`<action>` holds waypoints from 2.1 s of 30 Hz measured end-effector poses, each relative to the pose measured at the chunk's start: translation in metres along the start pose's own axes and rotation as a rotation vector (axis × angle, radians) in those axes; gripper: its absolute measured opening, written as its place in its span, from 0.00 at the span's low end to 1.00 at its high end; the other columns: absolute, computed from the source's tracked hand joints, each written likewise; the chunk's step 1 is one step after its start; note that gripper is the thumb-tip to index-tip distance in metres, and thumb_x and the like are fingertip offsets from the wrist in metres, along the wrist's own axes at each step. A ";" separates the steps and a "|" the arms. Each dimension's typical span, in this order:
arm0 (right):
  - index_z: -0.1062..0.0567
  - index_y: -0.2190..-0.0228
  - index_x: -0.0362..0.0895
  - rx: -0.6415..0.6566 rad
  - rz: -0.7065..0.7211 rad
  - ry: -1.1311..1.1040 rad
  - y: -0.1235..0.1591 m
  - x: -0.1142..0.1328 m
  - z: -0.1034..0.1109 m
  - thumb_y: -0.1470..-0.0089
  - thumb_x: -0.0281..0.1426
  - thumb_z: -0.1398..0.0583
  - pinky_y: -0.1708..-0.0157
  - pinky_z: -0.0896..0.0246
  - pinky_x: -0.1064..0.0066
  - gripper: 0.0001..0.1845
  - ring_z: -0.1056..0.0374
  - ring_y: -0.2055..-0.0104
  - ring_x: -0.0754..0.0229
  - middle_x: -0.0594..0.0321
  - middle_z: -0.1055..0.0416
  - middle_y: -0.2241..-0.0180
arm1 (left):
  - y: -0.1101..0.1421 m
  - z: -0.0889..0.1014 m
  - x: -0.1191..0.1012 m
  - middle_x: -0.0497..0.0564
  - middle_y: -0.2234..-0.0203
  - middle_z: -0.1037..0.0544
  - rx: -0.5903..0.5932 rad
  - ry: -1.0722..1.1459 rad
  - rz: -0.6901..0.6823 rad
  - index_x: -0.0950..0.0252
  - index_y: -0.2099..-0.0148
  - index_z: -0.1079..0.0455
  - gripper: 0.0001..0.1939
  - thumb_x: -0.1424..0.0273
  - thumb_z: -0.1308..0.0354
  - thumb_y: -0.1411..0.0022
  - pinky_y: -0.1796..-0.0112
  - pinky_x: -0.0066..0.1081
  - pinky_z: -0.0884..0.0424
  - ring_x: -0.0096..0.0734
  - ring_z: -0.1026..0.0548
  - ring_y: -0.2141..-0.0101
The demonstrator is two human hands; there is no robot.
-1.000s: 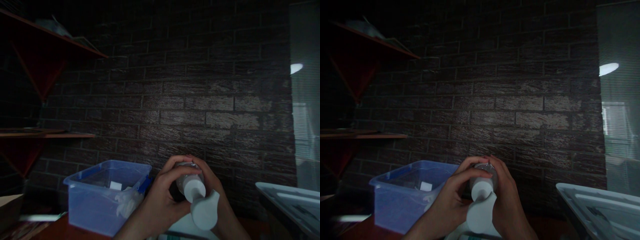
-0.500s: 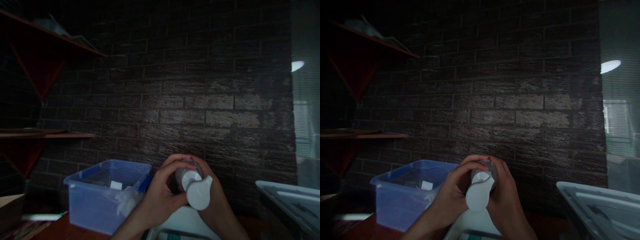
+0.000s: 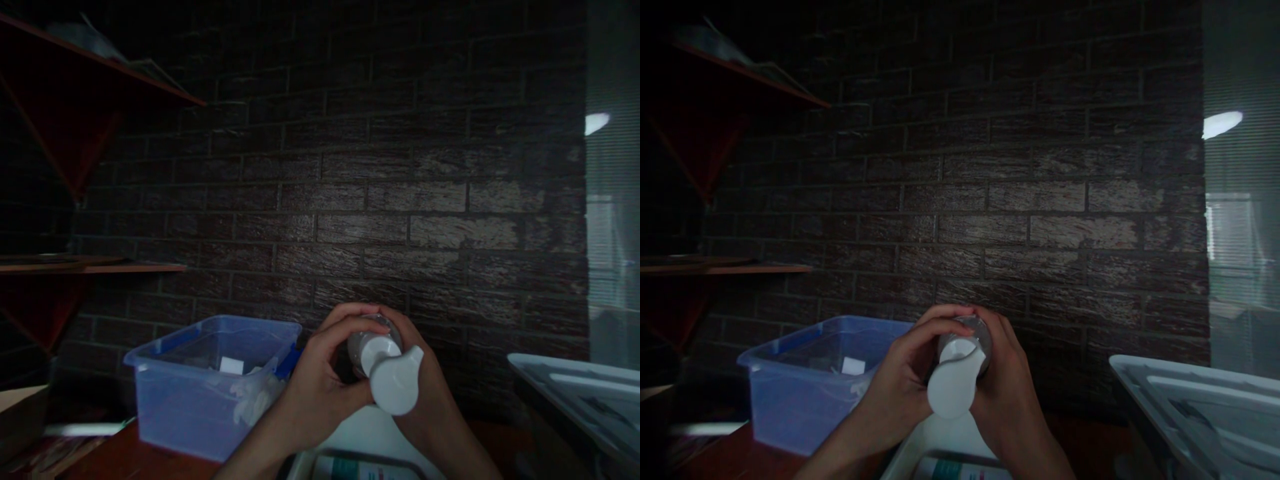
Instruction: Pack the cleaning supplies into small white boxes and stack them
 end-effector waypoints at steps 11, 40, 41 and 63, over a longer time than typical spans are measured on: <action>0.32 0.42 0.48 -0.032 -0.011 -0.028 -0.001 -0.003 -0.003 0.49 0.25 0.36 0.48 0.30 0.59 0.32 0.27 0.47 0.49 0.55 0.26 0.47 | 0.000 -0.003 0.002 0.54 0.41 0.31 -0.002 -0.008 0.001 0.55 0.46 0.26 0.26 0.77 0.28 0.45 0.39 0.45 0.37 0.47 0.31 0.40; 0.31 0.45 0.48 0.151 -0.349 -0.030 -0.001 0.016 -0.009 0.51 0.31 0.33 0.61 0.28 0.64 0.31 0.21 0.58 0.51 0.62 0.19 0.58 | 0.003 -0.009 0.005 0.46 0.44 0.26 -0.099 -0.066 0.212 0.51 0.36 0.35 0.20 0.61 0.43 0.28 0.43 0.35 0.37 0.37 0.29 0.43; 0.31 0.45 0.48 0.154 -0.357 -0.022 -0.001 0.018 -0.009 0.50 0.32 0.33 0.61 0.29 0.64 0.31 0.21 0.58 0.51 0.62 0.19 0.57 | 0.004 -0.008 0.004 0.45 0.44 0.26 -0.113 -0.070 0.219 0.50 0.36 0.36 0.20 0.61 0.44 0.28 0.43 0.34 0.37 0.36 0.29 0.43; 0.28 0.50 0.49 0.202 -0.400 -0.006 0.001 0.023 -0.011 0.52 0.36 0.31 0.62 0.26 0.60 0.27 0.20 0.60 0.48 0.61 0.18 0.60 | 0.003 -0.007 0.002 0.48 0.56 0.24 -0.177 0.030 0.279 0.56 0.41 0.33 0.17 0.58 0.45 0.28 0.52 0.33 0.32 0.37 0.27 0.54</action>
Point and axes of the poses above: each hand's wrist, its own y-axis away from the middle knuckle, its own z-axis out of the back of the hand, x = y × z, the point moved 2 cm from there along -y, towards the middle knuckle
